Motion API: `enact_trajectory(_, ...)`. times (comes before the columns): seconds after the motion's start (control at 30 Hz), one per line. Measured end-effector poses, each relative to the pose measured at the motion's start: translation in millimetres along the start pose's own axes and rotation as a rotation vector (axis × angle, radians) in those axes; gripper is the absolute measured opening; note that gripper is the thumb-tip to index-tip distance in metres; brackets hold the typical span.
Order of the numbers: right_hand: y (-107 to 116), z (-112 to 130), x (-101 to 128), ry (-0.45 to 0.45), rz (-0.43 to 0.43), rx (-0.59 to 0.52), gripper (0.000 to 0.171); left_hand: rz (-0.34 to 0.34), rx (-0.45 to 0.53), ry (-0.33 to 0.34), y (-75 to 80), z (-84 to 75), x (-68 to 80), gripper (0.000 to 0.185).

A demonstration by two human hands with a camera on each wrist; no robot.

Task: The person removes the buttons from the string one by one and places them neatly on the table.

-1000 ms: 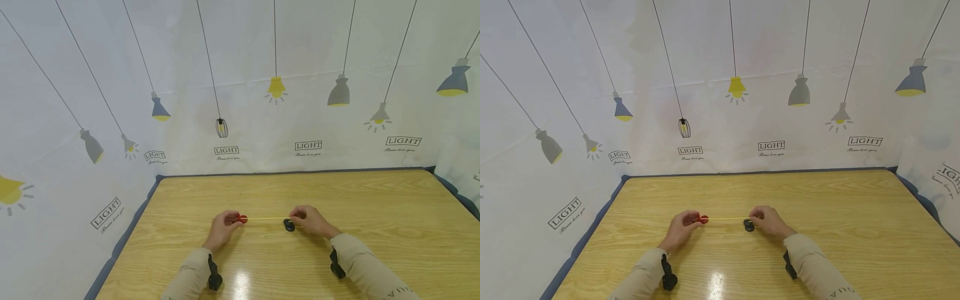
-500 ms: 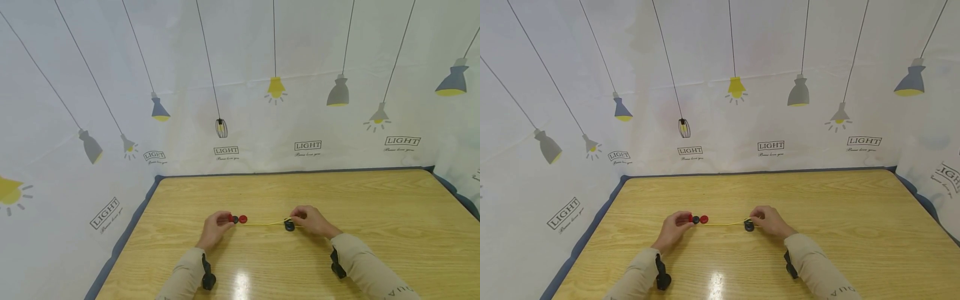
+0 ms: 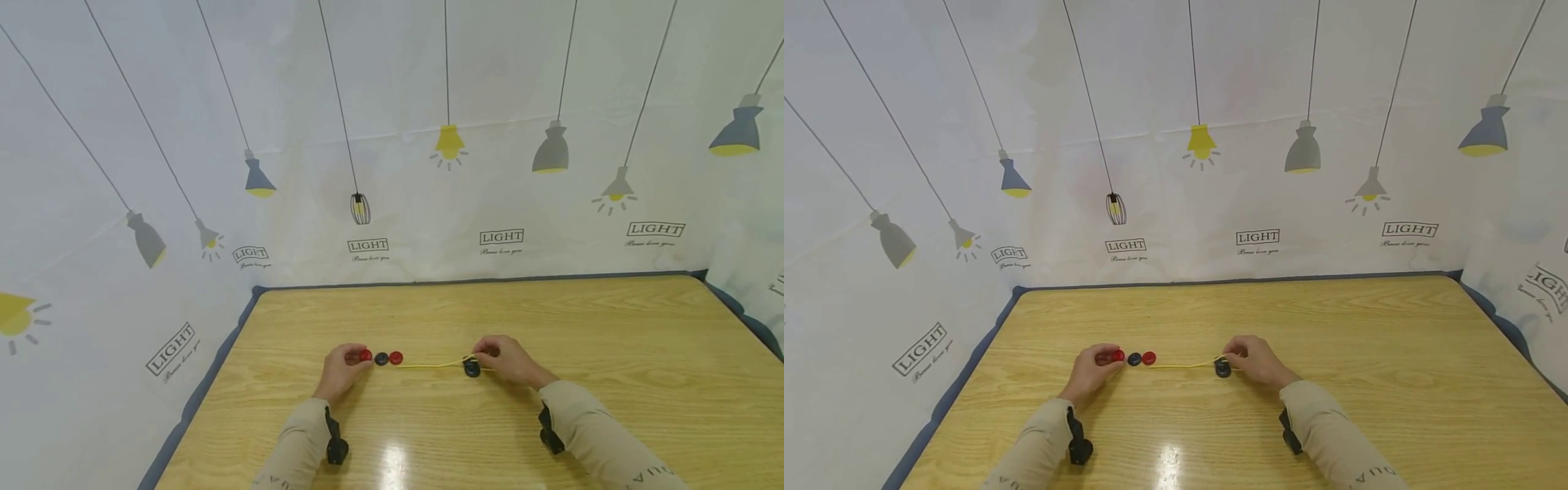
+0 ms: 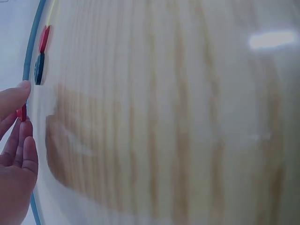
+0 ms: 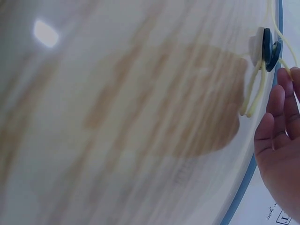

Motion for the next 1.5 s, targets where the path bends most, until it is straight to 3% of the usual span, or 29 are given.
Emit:
enact_trajectory(0.5, -0.4, -0.4, 0.0, -0.003, 0.005, -0.007, 0.007, 0.058, -0.091, 0.029, -2.9, 9.2, -4.2, 0.029)
enact_trajectory(0.83, -0.7, -0.9, -0.6, -0.014, -0.001, -0.005, 0.007, 0.064, -0.066, 0.026, -5.9, 6.5, -5.7, 0.03)
enact_trajectory(1.1, -0.9, 0.2, -0.5, -0.007, 0.004, -0.009, 0.008, 0.052, -0.018, 0.076, -7.8, 8.5, -3.7, 0.033)
enact_trajectory(1.5, -2.4, 5.5, -0.6, 0.01, 0.013, -0.001, 0.008, 0.036, -0.022, 0.114, -7.7, 8.7, -1.3, 0.033)
Point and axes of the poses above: each hand's wrist, its own x-axis away from the middle knuckle, its own y-axis out of the back of the hand, z = x × y, the point moved 9 cm from there along -x, towards the middle knuckle, and after that the axes turned 5 degrees about -x, right-handed, at the moved point
